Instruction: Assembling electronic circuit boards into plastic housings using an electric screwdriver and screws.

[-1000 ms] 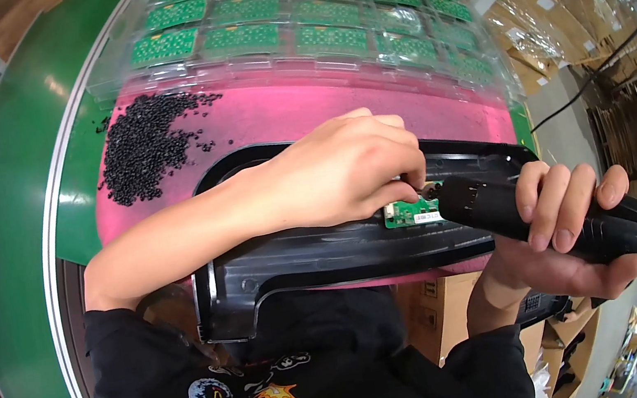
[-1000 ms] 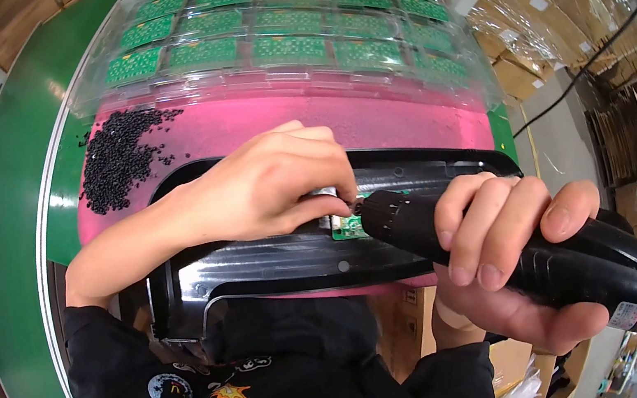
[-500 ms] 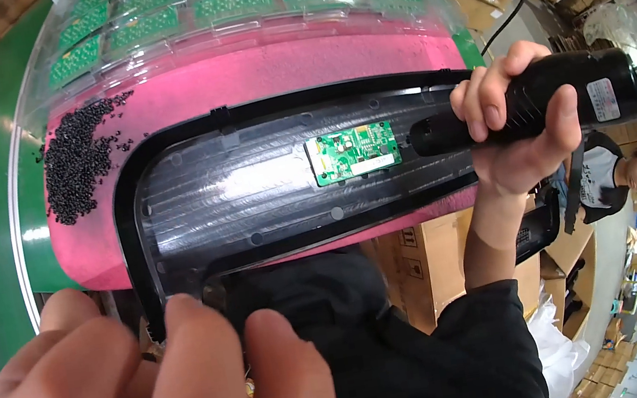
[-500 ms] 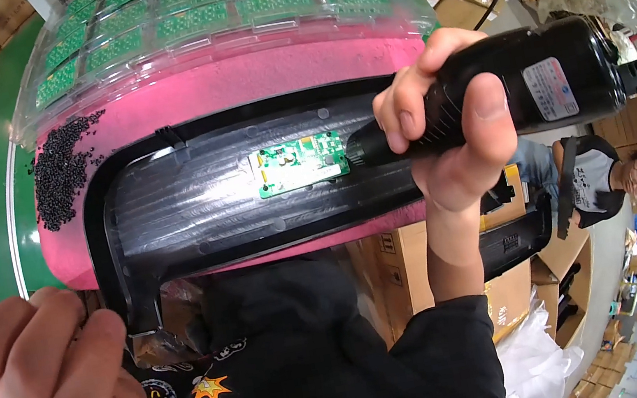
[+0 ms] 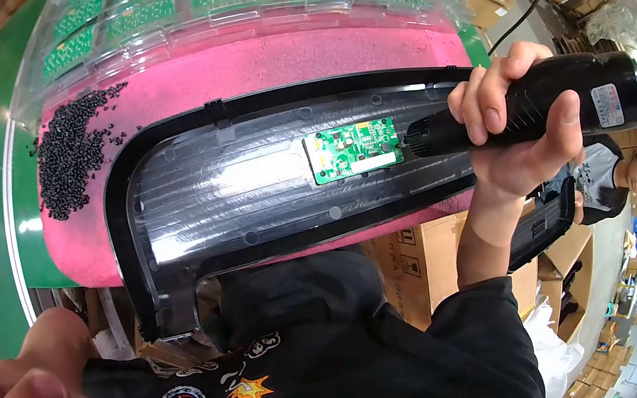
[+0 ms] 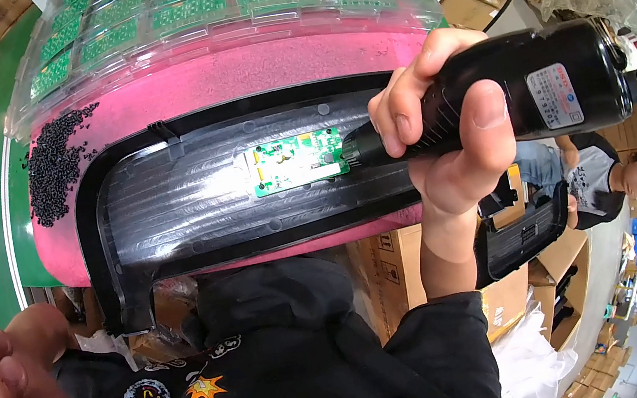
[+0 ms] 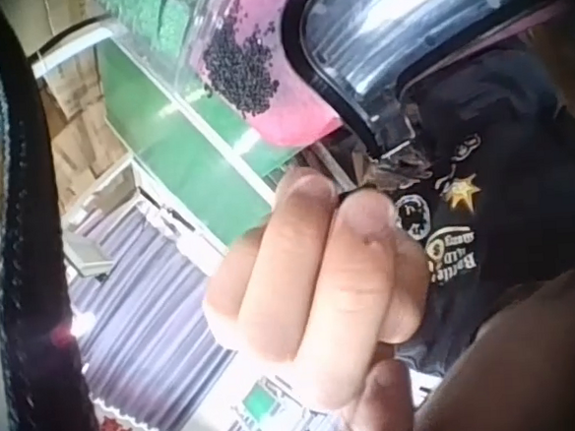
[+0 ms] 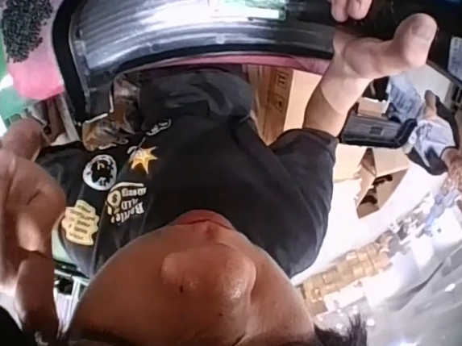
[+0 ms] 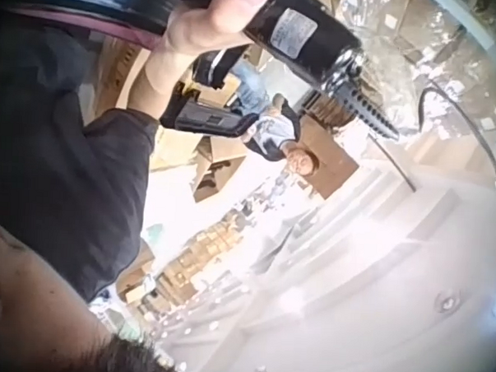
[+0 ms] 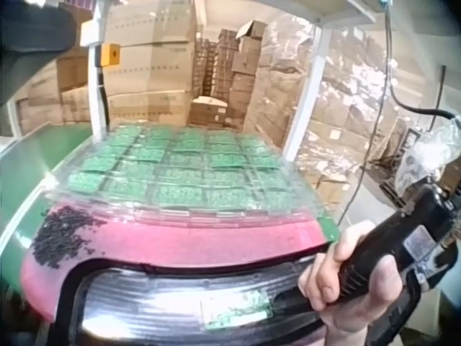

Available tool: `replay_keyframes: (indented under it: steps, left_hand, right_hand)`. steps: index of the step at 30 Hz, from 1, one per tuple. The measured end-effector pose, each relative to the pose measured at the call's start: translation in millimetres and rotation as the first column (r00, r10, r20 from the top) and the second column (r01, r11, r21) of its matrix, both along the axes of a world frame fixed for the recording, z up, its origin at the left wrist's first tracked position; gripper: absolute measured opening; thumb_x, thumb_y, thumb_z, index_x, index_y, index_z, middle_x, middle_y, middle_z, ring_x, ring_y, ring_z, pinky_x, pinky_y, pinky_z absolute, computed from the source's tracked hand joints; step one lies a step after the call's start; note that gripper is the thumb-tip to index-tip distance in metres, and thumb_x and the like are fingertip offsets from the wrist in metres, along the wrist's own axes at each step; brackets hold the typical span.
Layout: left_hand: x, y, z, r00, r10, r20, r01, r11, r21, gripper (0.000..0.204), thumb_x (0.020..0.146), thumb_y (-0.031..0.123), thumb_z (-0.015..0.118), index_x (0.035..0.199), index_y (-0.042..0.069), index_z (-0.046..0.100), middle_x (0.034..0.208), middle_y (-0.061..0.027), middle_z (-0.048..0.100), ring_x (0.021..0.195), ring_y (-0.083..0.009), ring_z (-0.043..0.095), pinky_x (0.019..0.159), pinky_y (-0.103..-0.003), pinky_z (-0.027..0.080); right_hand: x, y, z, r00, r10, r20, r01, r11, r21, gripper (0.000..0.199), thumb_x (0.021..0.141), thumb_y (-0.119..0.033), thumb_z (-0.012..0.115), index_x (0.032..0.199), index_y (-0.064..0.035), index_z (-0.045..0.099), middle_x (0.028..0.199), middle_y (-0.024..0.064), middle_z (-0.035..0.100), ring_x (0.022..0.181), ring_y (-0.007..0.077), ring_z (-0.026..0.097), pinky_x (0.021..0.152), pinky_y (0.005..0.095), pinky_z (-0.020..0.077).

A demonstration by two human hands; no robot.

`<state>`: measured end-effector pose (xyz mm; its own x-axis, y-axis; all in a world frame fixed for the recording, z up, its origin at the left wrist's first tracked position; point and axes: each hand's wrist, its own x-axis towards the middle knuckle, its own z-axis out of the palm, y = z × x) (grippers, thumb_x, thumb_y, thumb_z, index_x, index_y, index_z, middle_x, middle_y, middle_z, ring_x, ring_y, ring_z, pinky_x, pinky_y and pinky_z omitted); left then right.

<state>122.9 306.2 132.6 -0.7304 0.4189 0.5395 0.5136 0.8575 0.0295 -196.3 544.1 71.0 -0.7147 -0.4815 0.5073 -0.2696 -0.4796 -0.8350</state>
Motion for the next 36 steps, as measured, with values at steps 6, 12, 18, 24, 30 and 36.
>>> replay_keyframes:
  steps: [6, 12, 18, 24, 30, 36]
  left_hand:
    - [-37.6, 3.3, 8.6, 0.995, 0.083, 0.053, -0.082, 0.996, -0.015, 0.052, 0.097, 0.043, 0.048, 0.114, -0.005, 0.046, 0.092, -0.023, 0.057, 0.063, -0.0285, 0.053, 0.052, -0.041, 0.038]
    - [-74.1, -16.5, -34.8, 0.843, 0.452, -0.293, -0.324, 0.86, 0.394, 0.018, 0.056, 0.009, 0.056, 0.067, -0.004, 0.05, 0.055, -0.0094, 0.053, 0.05, -0.0229, 0.048, 0.048, -0.033, 0.034]
    - [-43.5, -27.3, -76.1, 0.443, 0.556, 0.704, -0.758, 0.652, -0.038, 0.038, 0.083, 0.032, 0.069, 0.066, -0.001, 0.062, 0.052, -0.0181, 0.056, 0.053, -0.0383, 0.06, 0.05, -0.044, 0.046]
    - [-11.1, 0.2, -109.7, 0.467, 0.064, 0.882, -0.757, 0.544, 0.361, 0.033, 0.081, 0.026, 0.067, 0.068, -0.004, 0.061, 0.051, -0.014, 0.055, 0.044, -0.023, 0.057, 0.045, -0.034, 0.043]
    - [0.8, 52.8, -177.1, 0.864, -0.227, 0.45, -0.497, -0.242, 0.833, 0.062, 0.085, 0.044, 0.062, 0.117, -0.009, 0.057, 0.09, -0.0178, 0.068, 0.076, -0.0197, 0.065, 0.066, -0.03, 0.053]
    - [-7.2, 63.9, -177.8, 0.911, -0.279, 0.303, -0.408, -0.508, 0.759, 0.075, 0.079, 0.045, 0.063, 0.125, -0.012, 0.048, 0.112, -0.0281, 0.06, 0.096, -0.0349, 0.065, 0.078, -0.045, 0.058]
  right_hand:
    - [-3.7, -1.7, -8.4, 0.998, 0.056, 0.0, -0.056, 0.998, 0.015, 0.05, 0.09, -0.054, 0.055, 0.098, -0.0048, 0.047, 0.059, -0.0013, 0.044, 0.045, 0.0094, 0.038, 0.049, 0.0257, 0.0317]
    - [1.4, -15.1, -10.4, 0.997, 0.062, -0.043, -0.062, 0.998, 0.008, 0.051, 0.09, -0.053, 0.055, 0.1, -0.0046, 0.047, 0.059, -0.0018, 0.044, 0.045, 0.0088, 0.038, 0.049, 0.025, 0.0309]
    - [-3.3, 0.0, -1.8, 0.993, 0.087, 0.084, -0.089, 0.996, 0.017, 0.054, 0.09, -0.057, 0.055, 0.103, -0.005, 0.047, 0.061, -0.0022, 0.043, 0.05, 0.0088, 0.04, 0.056, 0.0253, 0.0319]
    - [-55.4, 3.9, 4.5, 0.773, -0.076, 0.63, 0.138, 0.989, -0.05, 0.025, 0.093, -0.025, 0.063, 0.106, -0.0061, 0.054, 0.078, 0.0003, 0.054, 0.073, 0.0131, 0.055, 0.078, 0.0324, 0.0478]
    - [-29.5, 5.5, 10.4, 0.784, -0.104, 0.611, 0.124, 0.992, 0.01, 0.034, 0.091, -0.018, 0.061, 0.118, 0.0, 0.051, 0.113, 0.0112, 0.056, 0.109, 0.0216, 0.052, 0.096, 0.047, 0.0432]
    - [16.7, -27.1, 45.1, 0.788, -0.356, -0.503, 0.378, 0.924, -0.061, 0.079, 0.084, -0.036, 0.068, 0.144, 0.002, 0.033, 0.148, 0.0201, 0.033, 0.133, 0.035, 0.04, 0.111, 0.0587, 0.0299]
